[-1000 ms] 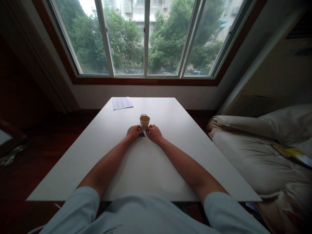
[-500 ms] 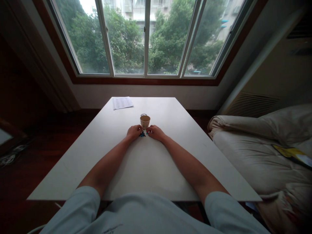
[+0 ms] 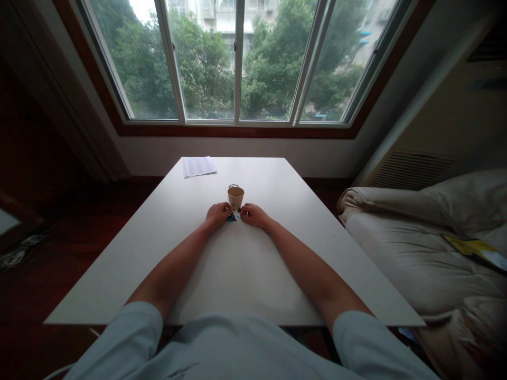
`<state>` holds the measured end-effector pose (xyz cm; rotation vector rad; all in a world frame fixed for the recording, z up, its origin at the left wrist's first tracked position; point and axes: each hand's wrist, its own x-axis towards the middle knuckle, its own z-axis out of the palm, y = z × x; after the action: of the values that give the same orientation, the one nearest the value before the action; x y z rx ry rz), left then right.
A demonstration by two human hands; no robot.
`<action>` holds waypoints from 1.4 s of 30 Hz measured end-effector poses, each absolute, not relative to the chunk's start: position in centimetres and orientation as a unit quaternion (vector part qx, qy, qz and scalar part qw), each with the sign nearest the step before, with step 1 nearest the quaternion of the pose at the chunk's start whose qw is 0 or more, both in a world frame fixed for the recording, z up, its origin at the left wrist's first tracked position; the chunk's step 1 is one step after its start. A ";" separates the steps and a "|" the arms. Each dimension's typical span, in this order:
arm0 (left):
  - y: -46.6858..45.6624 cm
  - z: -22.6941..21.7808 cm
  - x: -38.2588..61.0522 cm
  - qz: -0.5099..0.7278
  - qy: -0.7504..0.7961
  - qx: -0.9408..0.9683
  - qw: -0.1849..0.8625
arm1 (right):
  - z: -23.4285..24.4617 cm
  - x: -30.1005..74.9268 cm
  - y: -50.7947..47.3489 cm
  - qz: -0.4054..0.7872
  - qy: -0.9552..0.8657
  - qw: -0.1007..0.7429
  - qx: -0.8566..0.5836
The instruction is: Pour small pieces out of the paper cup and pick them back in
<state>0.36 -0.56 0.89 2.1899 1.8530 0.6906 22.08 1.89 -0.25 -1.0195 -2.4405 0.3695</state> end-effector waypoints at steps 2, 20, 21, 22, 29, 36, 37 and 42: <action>-0.6 0.9 0.4 0.233 0.628 0.736 0.095 | -0.3 22.0 1.8 0.133 -0.887 0.233 -0.375; -0.4 0.7 0.3 0.228 0.631 0.736 0.087 | -0.4 20.9 1.1 0.110 -0.883 0.236 -0.392; -0.4 0.7 0.3 0.229 0.630 0.737 0.085 | -0.4 20.8 1.1 0.109 -0.882 0.235 -0.394; -0.4 0.7 0.3 0.229 0.630 0.737 0.085 | -0.4 20.8 1.1 0.107 -0.882 0.233 -0.396; -0.5 0.9 0.4 0.228 0.633 0.733 0.097 | -0.3 20.8 1.0 0.092 -0.875 0.232 -0.415; -0.4 0.6 0.3 0.238 0.626 0.737 0.091 | -0.4 21.1 1.3 0.081 -0.868 0.236 -0.429; -0.3 0.5 0.3 0.238 0.624 0.738 0.091 | -0.4 21.2 1.3 0.083 -0.866 0.236 -0.432; -0.3 0.4 0.2 0.239 0.621 0.741 0.090 | -0.5 21.3 1.5 0.086 -0.866 0.228 -0.436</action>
<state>0.16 -0.25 0.43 2.2026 1.8477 0.7101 21.30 1.49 -0.54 -1.2015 -2.3862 0.2379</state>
